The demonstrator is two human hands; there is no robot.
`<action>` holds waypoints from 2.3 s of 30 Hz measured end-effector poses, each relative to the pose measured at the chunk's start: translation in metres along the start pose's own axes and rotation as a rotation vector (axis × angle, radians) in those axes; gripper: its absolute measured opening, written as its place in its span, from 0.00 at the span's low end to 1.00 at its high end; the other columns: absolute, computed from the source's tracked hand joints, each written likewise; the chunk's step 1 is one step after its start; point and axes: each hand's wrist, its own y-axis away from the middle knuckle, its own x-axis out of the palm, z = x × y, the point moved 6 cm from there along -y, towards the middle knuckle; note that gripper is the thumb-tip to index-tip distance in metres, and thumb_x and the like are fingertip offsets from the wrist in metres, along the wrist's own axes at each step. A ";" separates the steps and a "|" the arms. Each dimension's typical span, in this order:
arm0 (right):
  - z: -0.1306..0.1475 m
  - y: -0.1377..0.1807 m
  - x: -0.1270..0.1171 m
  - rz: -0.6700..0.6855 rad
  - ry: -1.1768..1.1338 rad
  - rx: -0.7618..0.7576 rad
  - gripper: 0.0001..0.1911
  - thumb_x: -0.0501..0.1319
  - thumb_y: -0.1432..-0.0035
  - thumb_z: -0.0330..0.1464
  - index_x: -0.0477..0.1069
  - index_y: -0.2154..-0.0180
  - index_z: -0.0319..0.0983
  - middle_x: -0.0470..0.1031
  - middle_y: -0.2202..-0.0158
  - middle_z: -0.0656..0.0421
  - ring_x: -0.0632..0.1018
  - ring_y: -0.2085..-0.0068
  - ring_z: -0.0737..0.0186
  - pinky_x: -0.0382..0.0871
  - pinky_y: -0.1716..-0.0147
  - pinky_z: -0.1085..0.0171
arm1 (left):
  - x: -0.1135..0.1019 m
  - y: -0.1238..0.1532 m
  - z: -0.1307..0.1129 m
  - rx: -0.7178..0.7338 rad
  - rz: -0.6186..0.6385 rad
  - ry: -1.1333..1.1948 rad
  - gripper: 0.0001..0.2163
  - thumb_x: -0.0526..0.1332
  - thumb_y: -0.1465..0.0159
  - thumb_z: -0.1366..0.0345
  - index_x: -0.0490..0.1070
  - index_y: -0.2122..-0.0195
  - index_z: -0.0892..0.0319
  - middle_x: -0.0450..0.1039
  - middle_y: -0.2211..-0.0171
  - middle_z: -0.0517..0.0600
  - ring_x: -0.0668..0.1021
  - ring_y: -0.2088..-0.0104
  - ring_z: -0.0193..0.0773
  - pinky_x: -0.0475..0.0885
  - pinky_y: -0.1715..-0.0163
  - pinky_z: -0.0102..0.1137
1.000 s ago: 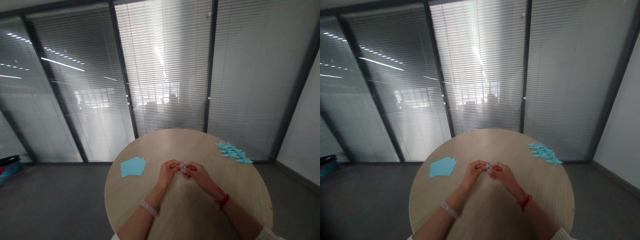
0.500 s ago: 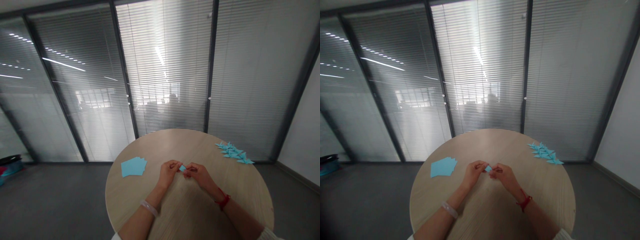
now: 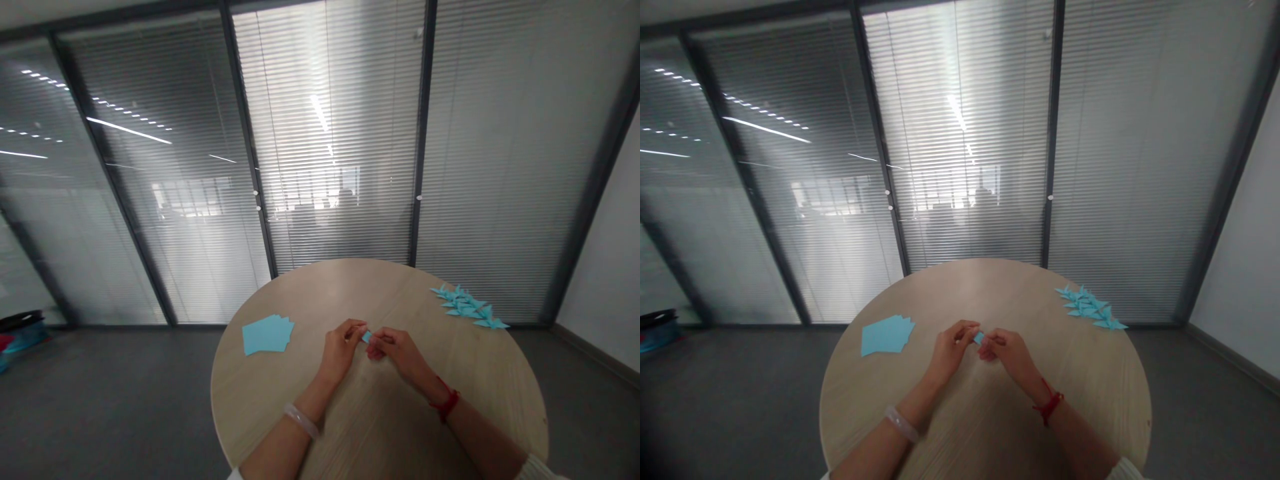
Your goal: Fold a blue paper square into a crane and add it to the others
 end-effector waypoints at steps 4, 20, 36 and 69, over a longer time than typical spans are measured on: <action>0.000 -0.001 -0.003 -0.025 -0.028 -0.014 0.25 0.65 0.57 0.54 0.73 0.72 0.37 0.79 0.74 0.54 0.79 0.72 0.57 0.73 0.69 0.60 | 0.000 -0.001 0.001 -0.027 -0.006 0.035 0.14 0.62 0.43 0.57 0.73 0.59 0.58 0.78 0.69 0.50 0.77 0.69 0.38 0.70 0.66 0.30; 0.016 0.007 -0.011 -0.185 0.258 -0.229 0.15 0.60 0.45 0.44 0.73 0.61 0.41 0.78 0.60 0.55 0.77 0.59 0.56 0.70 0.59 0.60 | -0.004 -0.004 0.018 -0.075 -0.028 -0.206 0.13 0.60 0.44 0.55 0.75 0.74 0.59 0.75 0.75 0.50 0.74 0.73 0.37 0.64 0.71 0.29; 0.034 0.013 -0.014 -0.288 0.443 -0.446 0.13 0.59 0.43 0.42 0.73 0.68 0.40 0.75 0.67 0.56 0.76 0.65 0.59 0.72 0.65 0.62 | 0.009 -0.001 0.018 -0.068 0.108 -0.117 0.10 0.62 0.45 0.60 0.78 0.67 0.58 0.79 0.72 0.49 0.75 0.72 0.36 0.66 0.71 0.27; 0.017 0.004 -0.004 -0.073 0.203 -0.190 0.13 0.64 0.51 0.42 0.69 0.70 0.39 0.73 0.72 0.60 0.75 0.69 0.62 0.68 0.69 0.66 | 0.004 0.006 0.005 0.223 0.075 -0.611 0.08 0.60 0.39 0.61 0.76 0.66 0.59 0.76 0.70 0.50 0.76 0.68 0.37 0.67 0.66 0.29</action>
